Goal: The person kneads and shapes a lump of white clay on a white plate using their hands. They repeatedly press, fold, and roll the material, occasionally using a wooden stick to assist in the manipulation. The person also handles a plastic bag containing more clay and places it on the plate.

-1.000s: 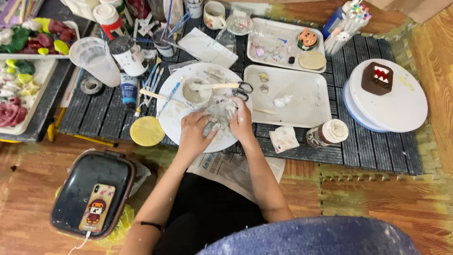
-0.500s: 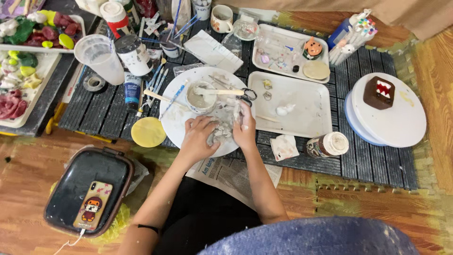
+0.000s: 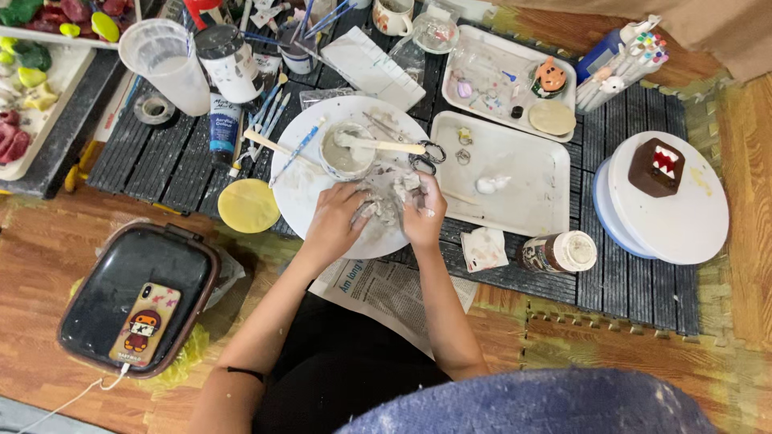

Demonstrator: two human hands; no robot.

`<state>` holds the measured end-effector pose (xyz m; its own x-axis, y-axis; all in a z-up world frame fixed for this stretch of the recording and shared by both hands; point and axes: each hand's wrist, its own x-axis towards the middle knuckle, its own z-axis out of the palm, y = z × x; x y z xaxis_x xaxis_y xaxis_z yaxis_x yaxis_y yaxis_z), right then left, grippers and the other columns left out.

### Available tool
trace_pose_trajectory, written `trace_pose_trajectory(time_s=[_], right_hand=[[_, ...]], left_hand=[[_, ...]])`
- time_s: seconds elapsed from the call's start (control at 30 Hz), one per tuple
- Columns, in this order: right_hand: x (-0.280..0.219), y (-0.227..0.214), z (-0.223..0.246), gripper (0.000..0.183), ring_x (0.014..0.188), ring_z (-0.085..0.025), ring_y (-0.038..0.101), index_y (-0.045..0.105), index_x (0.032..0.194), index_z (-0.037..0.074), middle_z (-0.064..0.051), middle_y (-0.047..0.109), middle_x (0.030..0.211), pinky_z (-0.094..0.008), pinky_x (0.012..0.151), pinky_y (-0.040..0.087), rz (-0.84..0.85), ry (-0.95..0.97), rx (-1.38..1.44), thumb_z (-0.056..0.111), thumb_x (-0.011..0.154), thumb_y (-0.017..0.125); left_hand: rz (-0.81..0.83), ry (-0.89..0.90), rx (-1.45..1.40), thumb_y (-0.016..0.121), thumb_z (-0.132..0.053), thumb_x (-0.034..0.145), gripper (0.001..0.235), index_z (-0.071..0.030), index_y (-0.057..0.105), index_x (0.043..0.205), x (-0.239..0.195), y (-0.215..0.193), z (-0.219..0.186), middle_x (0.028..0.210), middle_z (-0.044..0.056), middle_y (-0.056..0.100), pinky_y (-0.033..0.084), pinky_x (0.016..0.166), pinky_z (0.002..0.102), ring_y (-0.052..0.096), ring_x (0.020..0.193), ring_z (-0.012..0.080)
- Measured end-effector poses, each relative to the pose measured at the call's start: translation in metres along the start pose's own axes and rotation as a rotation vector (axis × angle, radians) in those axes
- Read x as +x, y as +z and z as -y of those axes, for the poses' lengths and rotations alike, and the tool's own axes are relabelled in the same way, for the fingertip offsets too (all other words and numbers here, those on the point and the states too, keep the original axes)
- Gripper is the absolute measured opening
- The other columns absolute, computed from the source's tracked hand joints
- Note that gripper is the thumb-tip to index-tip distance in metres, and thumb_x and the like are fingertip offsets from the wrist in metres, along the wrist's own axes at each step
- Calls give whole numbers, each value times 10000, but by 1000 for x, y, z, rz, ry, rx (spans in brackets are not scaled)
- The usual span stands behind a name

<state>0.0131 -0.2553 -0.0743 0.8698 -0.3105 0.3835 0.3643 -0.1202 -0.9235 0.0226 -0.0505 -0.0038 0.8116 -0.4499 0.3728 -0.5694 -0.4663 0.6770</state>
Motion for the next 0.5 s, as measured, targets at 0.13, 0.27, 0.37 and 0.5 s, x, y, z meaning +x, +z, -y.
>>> trace_pose_trajectory(time_s=[0.13,0.27,0.37,0.5], right_hand=[[1,1,13,447,924,-136,635,609,1354,-38,-111,710,1087,-279,834,537,0,-12,-305,-88,910,617],[6,2,22,502,1009,-135,667,565,1415,-17,-120,730,1151,-275,901,528,36,-54,-262,-65,916,548],[1,2,22,450,1063,-137,680,580,1403,-15,-131,739,1186,-283,949,532,62,-70,-239,-24,954,554],[9,6,23,314,1134,-159,686,614,1346,-24,-142,735,1217,-296,985,525,41,-82,-295,35,1038,586]], left_hand=[[-36,34,-34,727,-180,878,428,38,637,1235,0,-1,1,1264,194,612,400,1023,474,535,1233,386],[-15,23,-14,735,-156,840,360,6,673,1155,1,0,1,1247,182,627,406,1031,472,544,1239,381],[44,-44,1,745,-161,839,353,-11,684,1152,-3,1,-2,1237,167,639,405,1049,464,550,1239,375],[33,99,-24,792,-193,786,467,15,668,1185,1,-11,-5,1298,225,597,382,1077,488,515,1266,414]])
